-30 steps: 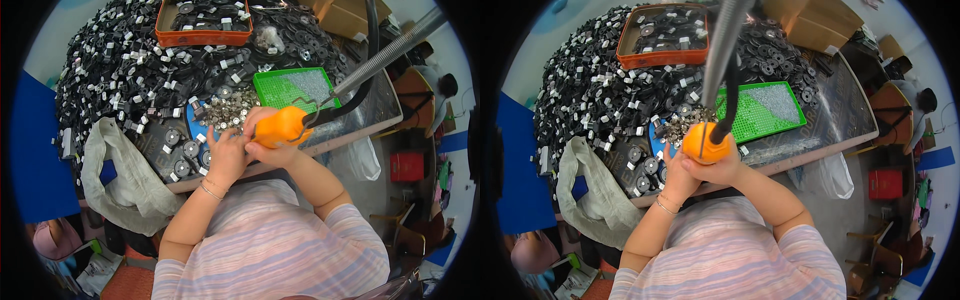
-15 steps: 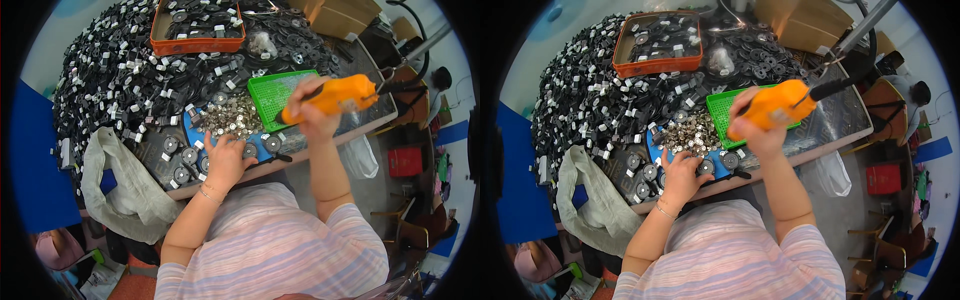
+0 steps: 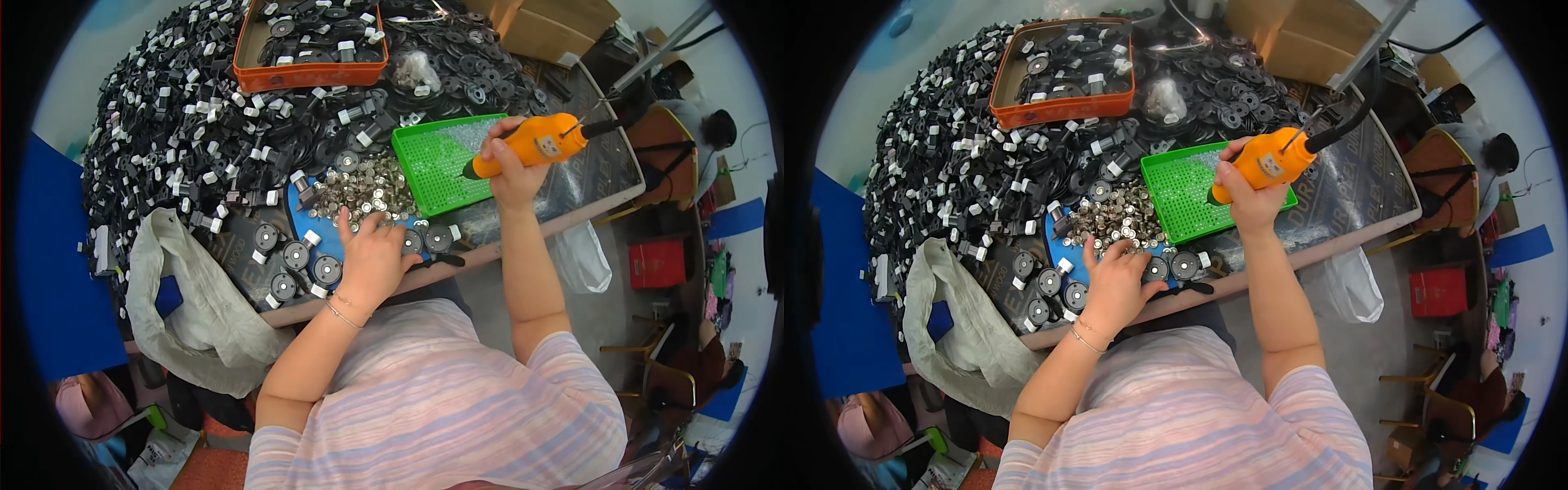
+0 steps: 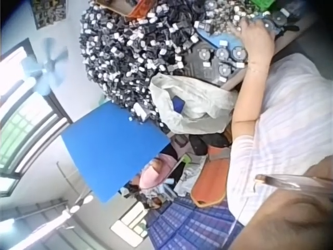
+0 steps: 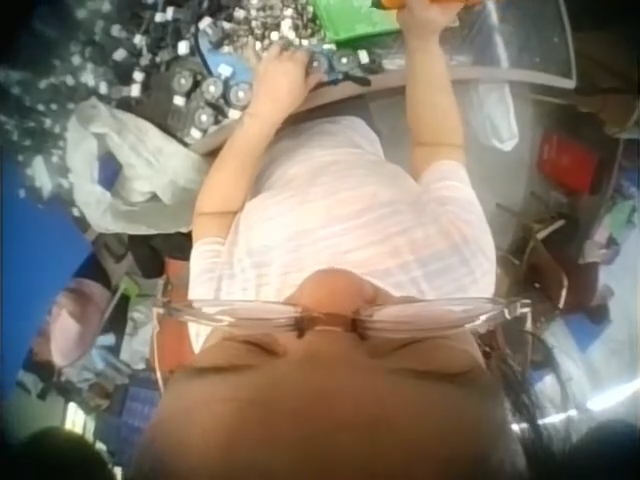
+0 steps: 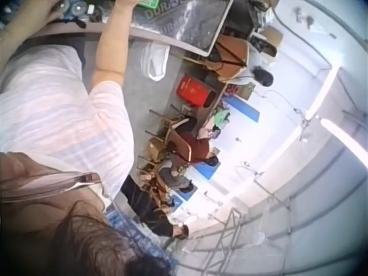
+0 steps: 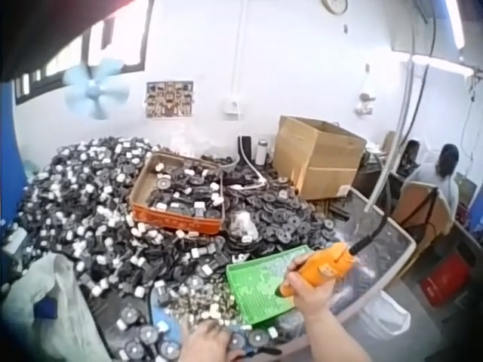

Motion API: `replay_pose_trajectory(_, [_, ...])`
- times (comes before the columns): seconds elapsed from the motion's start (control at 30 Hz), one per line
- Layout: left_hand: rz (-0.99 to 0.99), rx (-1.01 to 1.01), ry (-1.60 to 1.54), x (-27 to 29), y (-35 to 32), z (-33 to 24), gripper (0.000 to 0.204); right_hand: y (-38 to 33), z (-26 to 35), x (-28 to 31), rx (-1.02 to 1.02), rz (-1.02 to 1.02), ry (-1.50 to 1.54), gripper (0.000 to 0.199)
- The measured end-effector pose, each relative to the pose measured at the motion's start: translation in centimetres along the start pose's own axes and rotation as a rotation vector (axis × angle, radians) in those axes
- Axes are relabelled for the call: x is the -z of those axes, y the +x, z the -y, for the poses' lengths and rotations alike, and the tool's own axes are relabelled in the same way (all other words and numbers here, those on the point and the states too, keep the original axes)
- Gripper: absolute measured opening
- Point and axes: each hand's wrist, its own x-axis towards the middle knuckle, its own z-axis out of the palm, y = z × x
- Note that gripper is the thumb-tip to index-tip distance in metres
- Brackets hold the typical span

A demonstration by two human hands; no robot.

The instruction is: Assembling small mechanical components with an electric screwdriver at a factory workbench.

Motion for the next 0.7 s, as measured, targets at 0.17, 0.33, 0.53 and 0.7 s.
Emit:
replay_pose_trajectory(0.17, [-0.024,-0.017,0.013,-0.4,0.2,0.0,0.047,-0.1,0.1,-0.3,-0.020,0.006,-0.001,0.028])
replay_pose_trajectory(0.33, [-0.024,-0.008,-0.014,-0.5,0.2,-0.3,0.046,-0.3,0.1,-0.5,-0.042,0.003,-0.024,0.026])
replay_pose_trajectory(0.53, [-0.107,0.014,-0.018,1.7,-1.3,1.0,0.079,0.4,0.7,-0.6,-0.010,-0.031,0.006,0.026])
replay_pose_trajectory(0.7, [-0.060,0.102,0.011,4.7,-4.8,4.9,0.076,-0.7,4.5,-3.1,0.004,0.073,0.233,0.027])
